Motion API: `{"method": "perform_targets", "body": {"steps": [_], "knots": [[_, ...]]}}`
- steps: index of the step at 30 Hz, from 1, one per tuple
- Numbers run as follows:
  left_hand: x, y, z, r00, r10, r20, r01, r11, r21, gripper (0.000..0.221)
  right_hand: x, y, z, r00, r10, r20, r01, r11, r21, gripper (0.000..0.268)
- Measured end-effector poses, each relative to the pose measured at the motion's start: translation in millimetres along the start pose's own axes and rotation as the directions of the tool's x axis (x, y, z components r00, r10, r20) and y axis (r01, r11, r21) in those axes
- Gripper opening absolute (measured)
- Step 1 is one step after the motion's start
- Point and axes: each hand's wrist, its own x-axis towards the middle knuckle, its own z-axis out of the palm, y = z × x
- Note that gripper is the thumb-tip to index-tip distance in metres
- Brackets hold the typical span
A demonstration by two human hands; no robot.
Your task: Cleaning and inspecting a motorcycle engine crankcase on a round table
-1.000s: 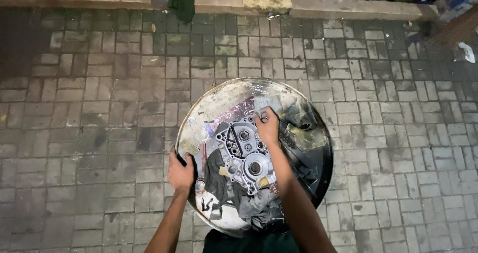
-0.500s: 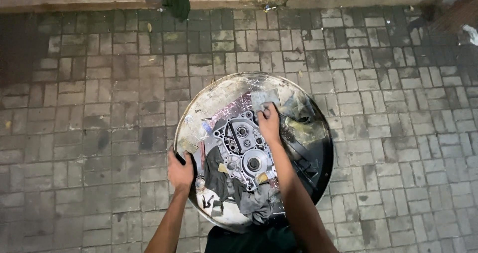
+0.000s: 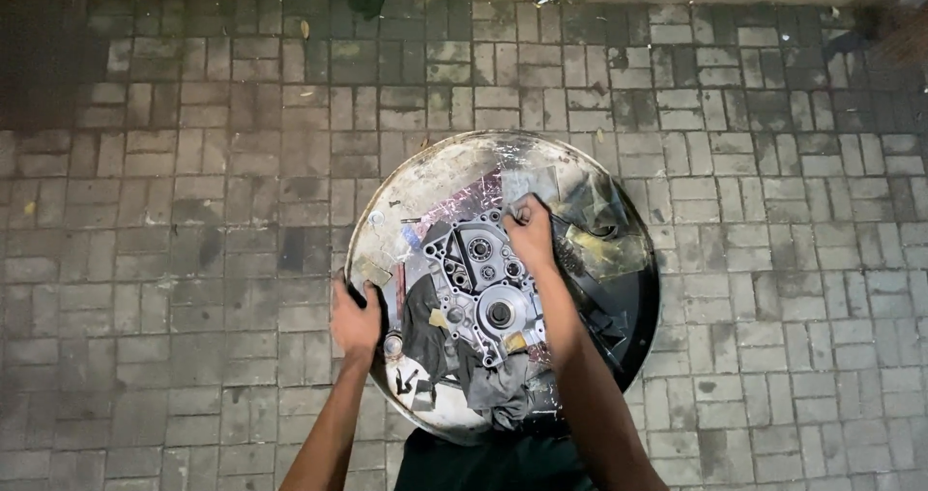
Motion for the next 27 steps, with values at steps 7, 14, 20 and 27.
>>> {"method": "perform_targets", "body": {"steps": [7,14,20,27], "knots": [[0,-5,6,1.0,-0.016,0.003,0.016,1.0,0.013,0.06,15,25,4,1.0,0.008,-0.022,-0.009,0.999,-0.052,0.012],[0,-1,1,1.0,0.001,-0.015,-0.001,1.0,-0.01,0.058,16,36,-2,0.998,0.013,0.055,-0.012,1.0,-0.02,0.01],[0,-1,-1,1.0,-0.001,0.004,0.001,1.0,-0.026,0.059,9,29,-2,1.0,0.027,0.013,-0.027,1.0,0.014,0.01],[3,0,-2,1.0,-0.011,0.013,0.011,1.0,-0.023,0.058,19,40,1,0.998,0.049,-0.034,-0.047,0.998,0.052,0.01]]}}
